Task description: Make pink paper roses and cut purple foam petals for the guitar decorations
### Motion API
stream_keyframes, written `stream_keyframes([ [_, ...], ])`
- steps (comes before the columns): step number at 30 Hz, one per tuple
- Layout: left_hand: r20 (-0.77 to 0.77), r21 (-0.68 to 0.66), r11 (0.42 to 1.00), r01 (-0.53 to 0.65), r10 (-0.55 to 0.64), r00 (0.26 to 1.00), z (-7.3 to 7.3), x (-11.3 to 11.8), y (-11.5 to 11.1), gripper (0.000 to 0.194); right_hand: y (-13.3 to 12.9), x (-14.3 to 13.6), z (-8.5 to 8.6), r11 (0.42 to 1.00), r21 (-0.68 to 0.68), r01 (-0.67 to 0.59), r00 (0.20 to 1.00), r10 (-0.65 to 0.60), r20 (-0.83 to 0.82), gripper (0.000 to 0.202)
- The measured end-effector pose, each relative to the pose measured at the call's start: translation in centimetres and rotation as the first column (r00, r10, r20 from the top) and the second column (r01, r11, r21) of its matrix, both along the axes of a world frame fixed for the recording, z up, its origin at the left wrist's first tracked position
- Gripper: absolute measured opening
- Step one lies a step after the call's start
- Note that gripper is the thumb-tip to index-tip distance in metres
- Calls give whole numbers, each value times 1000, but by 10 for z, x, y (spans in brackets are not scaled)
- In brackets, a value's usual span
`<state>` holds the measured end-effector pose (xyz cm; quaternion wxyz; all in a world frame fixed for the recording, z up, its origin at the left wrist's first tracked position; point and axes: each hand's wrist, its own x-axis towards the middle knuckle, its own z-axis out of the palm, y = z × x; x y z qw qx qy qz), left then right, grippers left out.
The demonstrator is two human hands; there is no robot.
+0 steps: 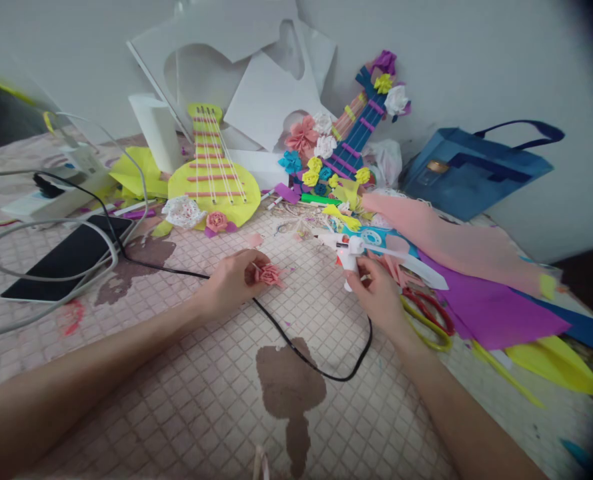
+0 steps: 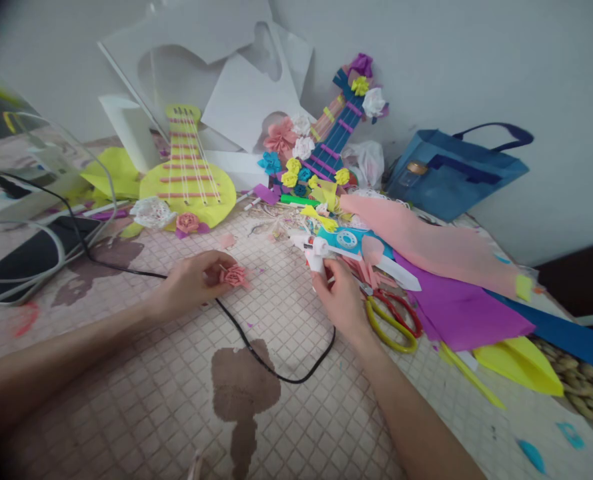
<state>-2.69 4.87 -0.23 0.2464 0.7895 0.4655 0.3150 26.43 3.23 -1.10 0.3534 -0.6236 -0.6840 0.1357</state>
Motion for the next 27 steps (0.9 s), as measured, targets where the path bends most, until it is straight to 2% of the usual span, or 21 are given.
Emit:
stream_keyframes([
  [2, 1, 11, 1000, 5, -5, 1000, 1, 1, -1, 20, 2, 1, -3, 1000, 17, 9, 1000, -9, 12, 21],
  [6, -5, 26, 1000, 9, -9, 1000, 2, 1, -1, 19, 4, 3, -6, 998, -49, -32, 999, 34, 34, 26],
  [9, -8, 19, 1000, 5, -5, 1000, 2, 1, -1, 21, 4, 5, -5, 998, -40, -41, 999, 42, 16, 35],
  [15, -28, 24, 1000, -3, 4, 1000, 4, 1, -3, 24, 2, 4, -3, 999, -29, -46, 999, 45, -10, 39],
  [18, -22, 31, 1000, 3, -2, 1000, 4, 2, -3, 26, -1, 3, -2, 999, 34, 26, 999, -27, 18, 37],
  [21, -29, 16, 1000, 15, -14, 999, 5, 3, -4, 28, -4, 3, 0, 988, 128, 87, 982, -107, 158, 33],
  [24, -42, -5, 1000, 12, -12, 999, 7, 3, -6, 31, -10, 0, 4, 967, 233, 101, 931, -174, 321, 29],
  [27, -36, -27, 1000, 10, -11, 999, 9, 3, -8, 32, -19, -8, 10, 948, 307, 85, 901, -204, 382, 24],
])
